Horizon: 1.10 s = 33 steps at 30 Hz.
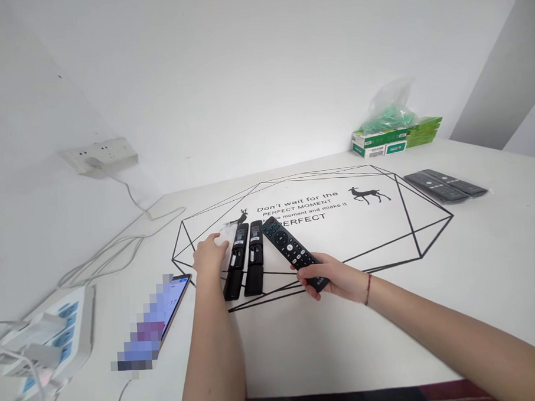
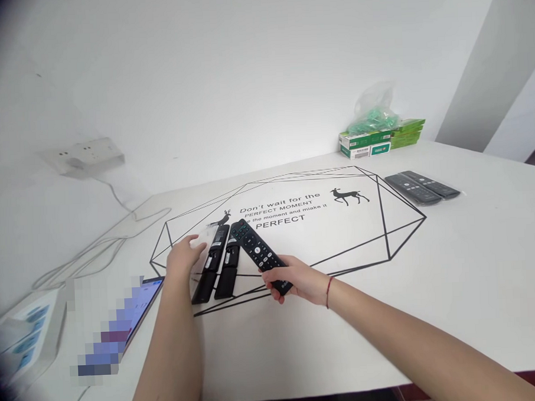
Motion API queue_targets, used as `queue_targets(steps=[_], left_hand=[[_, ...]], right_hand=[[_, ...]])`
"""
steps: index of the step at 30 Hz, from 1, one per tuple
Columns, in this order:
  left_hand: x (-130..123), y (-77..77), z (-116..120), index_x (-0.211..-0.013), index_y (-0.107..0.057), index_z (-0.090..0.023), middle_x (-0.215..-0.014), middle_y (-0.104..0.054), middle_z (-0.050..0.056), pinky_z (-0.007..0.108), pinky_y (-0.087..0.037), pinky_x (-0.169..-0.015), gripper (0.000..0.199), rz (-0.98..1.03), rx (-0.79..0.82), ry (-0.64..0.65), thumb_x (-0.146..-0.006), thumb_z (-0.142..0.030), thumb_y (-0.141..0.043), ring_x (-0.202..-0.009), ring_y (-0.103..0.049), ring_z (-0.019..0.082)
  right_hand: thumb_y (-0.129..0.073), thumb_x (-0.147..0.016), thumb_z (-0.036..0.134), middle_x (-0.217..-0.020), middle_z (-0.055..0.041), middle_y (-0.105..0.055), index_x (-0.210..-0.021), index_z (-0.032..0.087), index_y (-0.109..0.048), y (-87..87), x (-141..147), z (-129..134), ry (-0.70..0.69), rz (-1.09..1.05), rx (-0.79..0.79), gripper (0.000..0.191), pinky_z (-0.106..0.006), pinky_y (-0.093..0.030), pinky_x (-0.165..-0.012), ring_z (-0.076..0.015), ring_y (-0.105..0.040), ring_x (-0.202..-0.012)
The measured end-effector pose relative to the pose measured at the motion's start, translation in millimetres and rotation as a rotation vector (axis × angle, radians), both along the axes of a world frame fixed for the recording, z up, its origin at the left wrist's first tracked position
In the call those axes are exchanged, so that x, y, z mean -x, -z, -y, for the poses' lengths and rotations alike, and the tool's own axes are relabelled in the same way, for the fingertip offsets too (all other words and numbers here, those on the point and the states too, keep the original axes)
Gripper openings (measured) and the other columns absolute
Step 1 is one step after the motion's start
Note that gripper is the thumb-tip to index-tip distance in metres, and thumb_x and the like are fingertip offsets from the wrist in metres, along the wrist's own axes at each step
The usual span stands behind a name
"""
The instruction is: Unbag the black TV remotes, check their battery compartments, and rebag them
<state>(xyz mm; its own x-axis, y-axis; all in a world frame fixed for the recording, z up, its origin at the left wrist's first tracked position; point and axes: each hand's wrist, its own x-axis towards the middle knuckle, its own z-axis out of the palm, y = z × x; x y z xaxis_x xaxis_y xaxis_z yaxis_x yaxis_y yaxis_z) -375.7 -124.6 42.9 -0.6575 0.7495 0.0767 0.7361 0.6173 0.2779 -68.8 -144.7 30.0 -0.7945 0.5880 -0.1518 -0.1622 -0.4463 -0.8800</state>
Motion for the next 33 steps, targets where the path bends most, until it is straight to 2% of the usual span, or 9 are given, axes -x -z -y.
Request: queue_targets(steps=[4, 8, 17, 20, 22, 24, 28, 30, 33], left_hand=[[-2.9, -2.5, -3.0, -0.115, -0.064, -0.027, -0.121, -0.062, 0.012, 0.044, -0.045, -0.084, 0.047, -0.004, 0.010, 0.053, -0.081, -0.052, -0.043, -0.111, -0.056, 0.034], [-1.2, 2.0, -5.0, -0.108, -0.068, -0.025, -0.118, -0.065, 0.011, 0.037, -0.046, -0.084, 0.039, 0.036, 0.058, 0.099, -0.083, -0.040, -0.042, -0.108, -0.059, 0.029], [-9.3, 0.8, 0.5, -0.114, -0.066, -0.022, -0.124, -0.058, 0.018, 0.049, -0.043, -0.087, 0.043, 0.031, 0.042, -0.014, -0.076, -0.036, -0.051, -0.117, -0.049, 0.040], [-23.2, -9.9, 3.3, -0.123, -0.060, -0.021, -0.143, -0.039, 0.018, 0.058, -0.034, -0.096, 0.047, -0.039, -0.097, -0.094, -0.082, -0.038, -0.045, -0.133, -0.028, 0.042], [-34.5, -18.6, 3.5, -0.121, -0.060, -0.018, -0.142, -0.041, 0.017, 0.054, -0.031, -0.102, 0.044, -0.046, -0.278, -0.042, -0.085, -0.034, -0.041, -0.133, -0.029, 0.037], [-49.5, -26.2, 2.2, -0.113, -0.064, -0.015, -0.126, -0.056, 0.016, 0.046, -0.036, -0.101, 0.040, 0.102, -0.442, 0.118, -0.087, -0.034, -0.039, -0.122, -0.045, 0.031], [-94.7, -33.5, -0.4, -0.106, -0.064, -0.012, -0.106, -0.067, 0.014, 0.035, -0.050, -0.080, 0.058, 0.815, -0.473, 0.423, -0.090, -0.057, -0.030, -0.091, -0.063, 0.023], [-119.7, -33.7, 0.9, -0.106, -0.062, -0.011, -0.104, -0.068, 0.015, 0.032, -0.050, -0.078, 0.062, 1.125, -0.441, 0.500, -0.090, -0.060, -0.029, -0.090, -0.065, 0.021], [-147.8, -33.6, 5.5, -0.107, -0.060, -0.011, -0.101, -0.069, 0.016, 0.030, -0.052, -0.075, 0.053, 1.352, -0.440, 0.513, -0.090, -0.056, -0.037, -0.087, -0.066, 0.021]], right_hand=[[-0.067, -0.074, 0.024, -0.071, -0.0002, -0.054, -0.084, 0.014, -0.060, 0.2, -0.6, -0.4, 0.000, -0.005, -0.001, 0.016, -0.023, -0.041, -0.048, -0.0101, -0.051, -0.055], [-0.068, -0.074, 0.027, -0.070, -0.0002, -0.055, -0.082, 0.014, -0.059, -2.2, -1.1, 0.5, 0.007, 0.003, 0.008, 0.018, -0.023, -0.041, -0.048, -0.0104, -0.051, -0.055], [-0.067, -0.075, 0.029, -0.070, -0.0008, -0.057, -0.087, 0.014, -0.059, -4.4, -0.1, 1.7, 0.009, 0.004, 0.035, 0.021, -0.023, -0.041, -0.046, -0.0108, -0.052, -0.054], [-0.066, -0.076, 0.030, -0.070, -0.0007, -0.057, -0.089, 0.013, -0.059, -5.4, 0.0, 2.0, 0.020, -0.003, 0.046, 0.022, -0.023, -0.041, -0.047, -0.0110, -0.053, -0.053], [-0.065, -0.076, 0.031, -0.069, -0.0008, -0.057, -0.089, 0.013, -0.059, -5.9, 0.5, 2.2, 0.033, -0.006, 0.048, 0.023, -0.024, -0.041, -0.046, -0.0112, -0.053, -0.053], [-0.065, -0.077, 0.032, -0.069, -0.0010, -0.058, -0.089, 0.013, -0.059, -5.9, 1.4, 2.3, 0.053, -0.009, 0.057, 0.024, -0.023, -0.041, -0.046, -0.0111, -0.053, -0.053], [-0.064, -0.078, 0.034, -0.069, -0.0008, -0.059, -0.094, 0.013, -0.058, -4.0, 3.4, 1.9, 0.104, -0.017, 0.087, 0.027, -0.023, -0.041, -0.045, -0.0111, -0.053, -0.052], [-0.064, -0.077, 0.034, -0.069, -0.0007, -0.060, -0.096, 0.014, -0.057, -2.7, 4.3, 1.1, 0.126, -0.021, 0.092, 0.028, -0.024, -0.041, -0.045, -0.0114, -0.053, -0.051], [-0.061, -0.079, 0.042, -0.066, -0.0009, -0.060, -0.094, 0.015, -0.057, -1.4, 5.0, -0.4, 0.139, -0.029, 0.126, 0.031, -0.025, -0.040, -0.045, -0.0119, -0.052, -0.049]])
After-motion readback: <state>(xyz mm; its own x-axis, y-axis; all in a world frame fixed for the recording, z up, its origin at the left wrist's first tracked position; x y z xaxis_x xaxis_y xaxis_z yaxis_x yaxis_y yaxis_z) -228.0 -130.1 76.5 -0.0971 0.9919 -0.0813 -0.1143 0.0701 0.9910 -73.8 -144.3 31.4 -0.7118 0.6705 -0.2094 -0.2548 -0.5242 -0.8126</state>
